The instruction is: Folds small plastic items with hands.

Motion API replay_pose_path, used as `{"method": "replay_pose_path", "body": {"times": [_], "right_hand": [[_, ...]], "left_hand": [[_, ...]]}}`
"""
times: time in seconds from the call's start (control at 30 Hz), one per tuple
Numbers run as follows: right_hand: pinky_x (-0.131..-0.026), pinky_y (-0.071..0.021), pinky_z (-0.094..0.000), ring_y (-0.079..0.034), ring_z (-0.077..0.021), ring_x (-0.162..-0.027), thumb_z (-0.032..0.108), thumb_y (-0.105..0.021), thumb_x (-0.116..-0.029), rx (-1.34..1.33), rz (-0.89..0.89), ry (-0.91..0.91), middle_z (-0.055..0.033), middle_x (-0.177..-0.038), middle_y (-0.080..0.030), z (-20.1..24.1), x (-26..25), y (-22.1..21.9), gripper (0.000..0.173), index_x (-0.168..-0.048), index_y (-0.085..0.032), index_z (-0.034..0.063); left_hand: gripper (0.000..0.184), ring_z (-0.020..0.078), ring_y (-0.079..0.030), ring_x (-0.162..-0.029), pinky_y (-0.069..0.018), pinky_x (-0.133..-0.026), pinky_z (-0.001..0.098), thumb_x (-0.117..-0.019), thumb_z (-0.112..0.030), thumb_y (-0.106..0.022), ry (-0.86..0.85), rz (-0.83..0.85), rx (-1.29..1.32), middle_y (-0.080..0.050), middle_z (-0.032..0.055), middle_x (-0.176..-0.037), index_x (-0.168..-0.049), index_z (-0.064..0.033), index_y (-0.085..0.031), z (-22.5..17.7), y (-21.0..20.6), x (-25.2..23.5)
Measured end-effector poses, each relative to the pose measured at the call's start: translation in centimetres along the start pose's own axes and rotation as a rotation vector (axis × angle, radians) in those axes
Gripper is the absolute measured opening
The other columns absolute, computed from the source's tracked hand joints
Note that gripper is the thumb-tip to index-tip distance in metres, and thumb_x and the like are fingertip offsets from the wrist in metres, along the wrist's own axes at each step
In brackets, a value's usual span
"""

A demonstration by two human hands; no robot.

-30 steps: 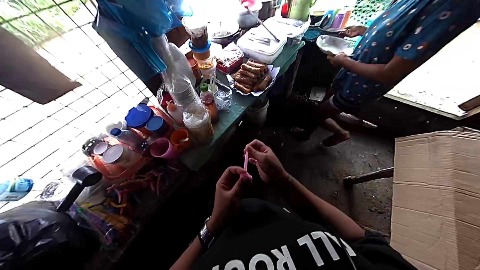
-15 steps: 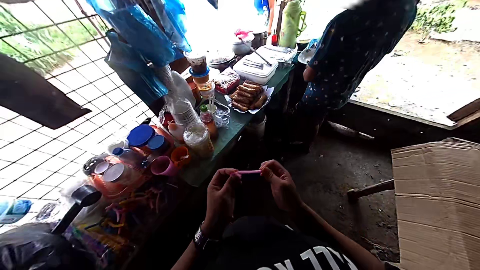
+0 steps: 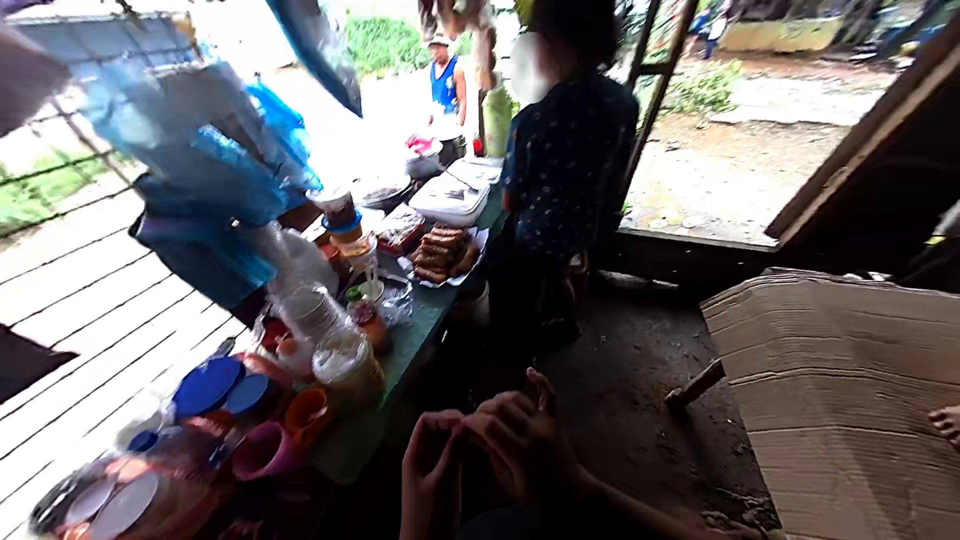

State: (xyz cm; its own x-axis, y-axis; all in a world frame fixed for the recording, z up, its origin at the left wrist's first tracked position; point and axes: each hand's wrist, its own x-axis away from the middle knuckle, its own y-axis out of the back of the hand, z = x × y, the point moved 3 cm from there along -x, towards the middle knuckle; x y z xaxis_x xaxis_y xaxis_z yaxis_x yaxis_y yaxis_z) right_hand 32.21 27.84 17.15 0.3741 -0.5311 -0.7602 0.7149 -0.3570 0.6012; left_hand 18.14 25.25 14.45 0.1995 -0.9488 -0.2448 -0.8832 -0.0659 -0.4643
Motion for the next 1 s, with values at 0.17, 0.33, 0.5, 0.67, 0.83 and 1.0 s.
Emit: {"method": "replay_pose_path", "body": {"times": [0.17,0.33,0.5,0.67,0.83,1.0], "right_hand": [[-0.114,-0.0342,-0.0511,-0.067,-0.0106,-0.097,0.027,-0.053,-0.104,0.041,0.025,-0.02,0.0067,-0.099,-0.071,-1.2,1.1,0.2,0.014,-0.102,-0.066,0.0232],[-0.092,-0.0436,-0.0503,-0.068,-0.019,-0.089,0.016,-0.053,-0.101,-0.153,0.246,-0.229,-0.0036,-0.092,-0.07,-1.4,0.9,0.5,0.014,-0.099,-0.066,0.012],[-0.085,-0.0459,-0.0545,-0.064,-0.026,-0.085,0.017,-0.045,-0.1075,-0.758,0.675,-0.517,-0.0153,-0.088,-0.066,-3.8,1.2,0.2,0.027,-0.113,-0.062,-0.0033],[-0.093,-0.0394,-0.0563,-0.064,-0.0232,-0.087,0.019,-0.054,-0.1044,-0.614,0.48,-0.37,-0.0108,-0.088,-0.068,-3.2,1.8,-0.1,0.022,-0.109,-0.066,0.0018],[-0.094,-0.0399,-0.0496,-0.065,-0.0188,-0.094,0.026,-0.061,-0.0989,-0.323,0.243,-0.088,-0.0014,-0.099,-0.072,-3.1,2.5,-0.5,0.015,-0.103,-0.069,0.014],[-0.1,-0.0359,-0.0435,-0.062,-0.015,-0.093,0.029,-0.054,-0.1028,-0.056,0.188,0.012,0.004,-0.095,-0.068,-2.5,2.9,-0.6,0.015,-0.101,-0.066,0.0207]], "left_hand": [[0.014,0.0081,-0.072,-0.083,-0.0609,-0.08,0.0265,-0.0929,-0.005,-0.071,0.168,0.045,0.086,-0.076,0.0009,-0.094,-0.099,-0.0169,-0.074,0.7,-0.3,0.3],[0.018,0.0039,-0.071,-0.088,-0.0593,-0.081,0.0233,-0.0949,-0.007,-0.069,0.053,0.212,-0.103,-0.076,-0.0062,-0.099,-0.103,-0.022,-0.075,1.3,0.0,-0.4],[0.019,0.0021,-0.069,-0.095,-0.0585,-0.086,0.0221,-0.0961,-0.009,-0.069,-0.067,0.414,-0.196,-0.074,-0.0087,-0.105,-0.107,-0.0228,-0.075,1.8,1.0,-0.9],[0.016,0.0001,-0.068,-0.087,-0.0577,-0.08,0.0196,-0.0985,-0.018,-0.067,0.005,0.373,-0.162,-0.074,-0.0108,-0.102,-0.109,-0.0269,-0.075,2.6,1.5,-0.6],[0.018,0.0027,-0.069,-0.078,-0.0588,-0.076,0.0217,-0.0985,-0.007,-0.064,0.24,0.141,0.042,-0.075,-0.0065,-0.091,-0.103,-0.0225,-0.072,2.9,0.7,1.2],[0.016,0.0061,-0.071,-0.078,-0.0602,-0.077,0.0241,-0.0993,-0.002,-0.06,0.352,0.05,0.151,-0.075,-0.0004,-0.089,-0.1,-0.0151,-0.069,3.1,0.4,1.7]]}}
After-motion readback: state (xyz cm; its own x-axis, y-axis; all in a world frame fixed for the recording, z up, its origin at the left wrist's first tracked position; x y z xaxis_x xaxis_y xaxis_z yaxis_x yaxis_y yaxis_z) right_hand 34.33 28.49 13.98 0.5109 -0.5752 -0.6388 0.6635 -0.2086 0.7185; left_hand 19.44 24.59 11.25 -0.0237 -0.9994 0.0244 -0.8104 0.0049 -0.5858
